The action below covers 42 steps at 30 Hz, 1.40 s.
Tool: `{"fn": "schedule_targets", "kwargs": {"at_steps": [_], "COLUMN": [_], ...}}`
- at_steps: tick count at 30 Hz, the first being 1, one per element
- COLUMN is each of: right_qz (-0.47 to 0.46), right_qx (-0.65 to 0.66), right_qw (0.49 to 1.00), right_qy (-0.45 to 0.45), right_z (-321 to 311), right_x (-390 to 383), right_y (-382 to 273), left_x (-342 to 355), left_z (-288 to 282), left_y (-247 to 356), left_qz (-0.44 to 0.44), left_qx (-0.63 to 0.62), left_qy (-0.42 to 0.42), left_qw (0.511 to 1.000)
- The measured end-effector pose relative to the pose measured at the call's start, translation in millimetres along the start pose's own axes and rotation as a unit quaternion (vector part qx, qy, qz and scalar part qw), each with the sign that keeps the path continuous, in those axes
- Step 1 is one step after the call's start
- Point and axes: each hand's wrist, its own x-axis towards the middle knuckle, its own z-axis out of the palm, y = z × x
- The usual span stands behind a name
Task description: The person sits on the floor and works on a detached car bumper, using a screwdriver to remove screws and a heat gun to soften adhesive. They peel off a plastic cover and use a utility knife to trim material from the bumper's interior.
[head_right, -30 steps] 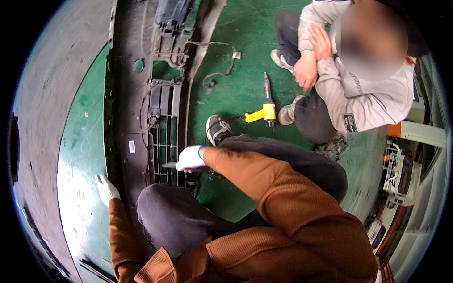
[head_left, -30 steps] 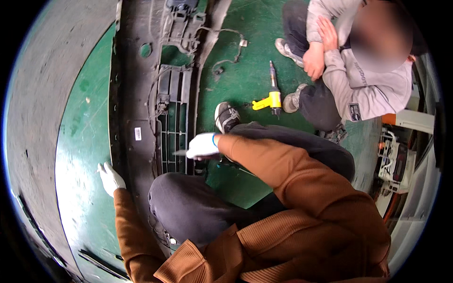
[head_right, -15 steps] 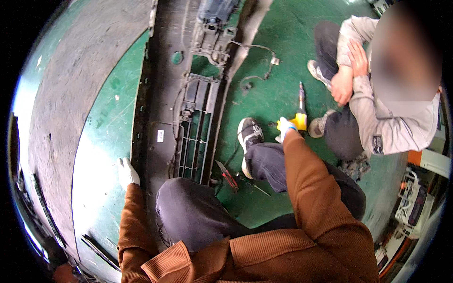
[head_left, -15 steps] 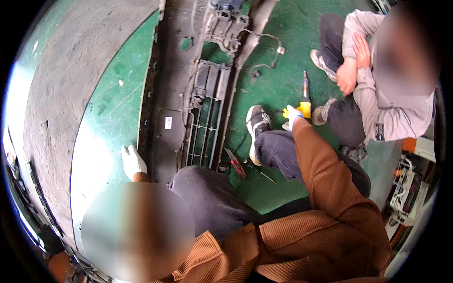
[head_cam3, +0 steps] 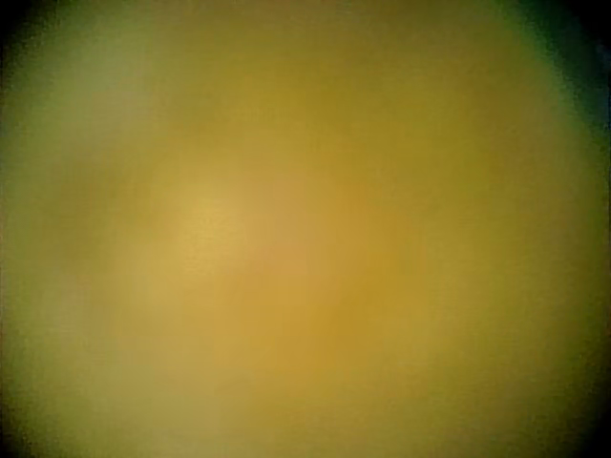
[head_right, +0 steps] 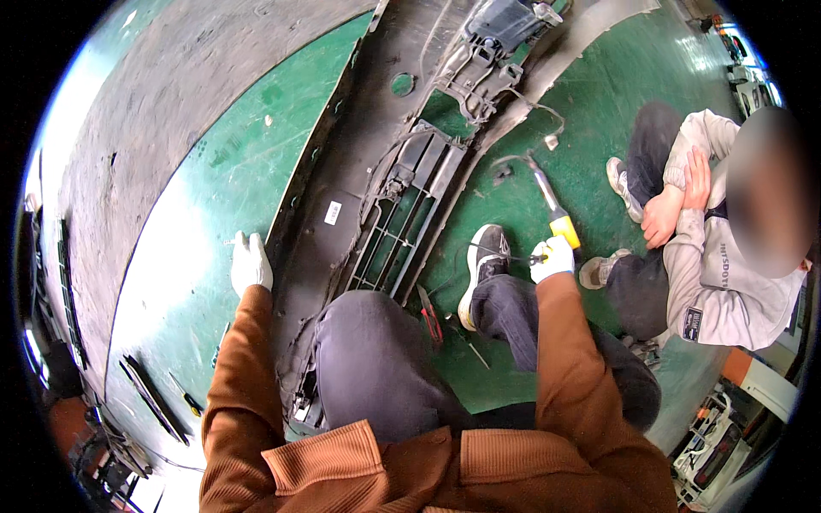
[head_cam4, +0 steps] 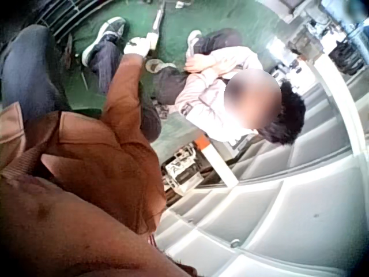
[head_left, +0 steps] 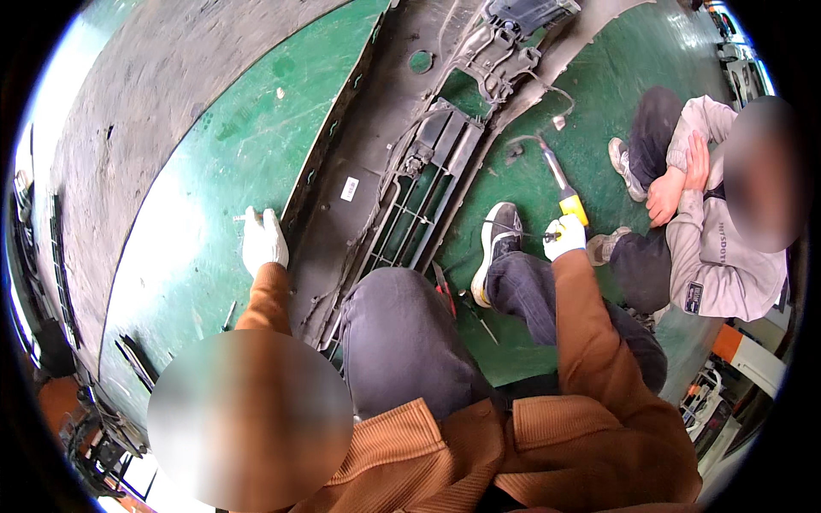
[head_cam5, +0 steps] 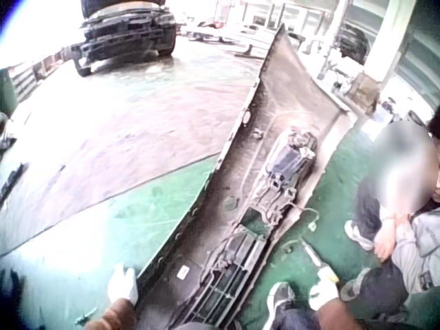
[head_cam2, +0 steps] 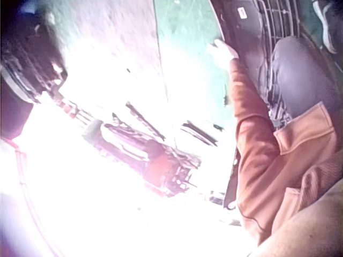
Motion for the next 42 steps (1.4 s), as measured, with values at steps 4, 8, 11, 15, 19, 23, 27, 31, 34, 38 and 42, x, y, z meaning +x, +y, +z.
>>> {"fn": "schedule_targets", "kwargs": {"at_steps": [4,8,11,15,19,23,27,31,34,38,42], "right_qz": [-0.070,-0.186,-0.252,-0.475,-0.524,-0.541,-0.553,-0.540,-0.538,-0.530,-0.517], "right_qx": [-0.094,-0.276,-0.384,-0.619,-0.650,-0.657,-0.657,-0.664,-0.660,-0.675,-0.692], "right_qw": [0.993,0.934,0.865,0.603,0.508,0.478,0.455,0.463,0.470,0.462,0.459], "right_qy": [-0.028,-0.134,-0.201,-0.166,-0.211,-0.219,-0.237,-0.231,-0.232,-0.222,-0.210], "right_z": [63,100,130,180,215,223,232,235,235,236,236], "right_x": [-120,-219,-251,-260,-265,-262,-258,-263,-264,-262,-261], "right_y": [-2,-37,-41,-22,-13,-9,-3,0,1,3,3], "left_x": [6,6,3,1,-2,-1,3,0,-2,0,-2], "left_z": [1,4,-1,-2,0,-9,-5,-5,-11,-5,-5], "left_y": [-4,2,5,7,3,10,2,4,8,3,5], "left_qz": [-0.008,-0.001,-0.004,0.004,0.018,-0.004,-0.009,-0.008,-0.008,-0.002,-0.001], "left_qx": [-0.007,0.004,0.005,-0.021,-0.017,-0.009,-0.001,0.007,-0.003,0.000,0.003], "left_qy": [-0.027,-0.031,-0.020,-0.022,0.023,-0.028,-0.015,-0.010,-0.027,-0.006,-0.004], "left_qw": [1.000,0.999,1.000,1.000,0.999,1.000,1.000,1.000,1.000,1.000,1.000]}}
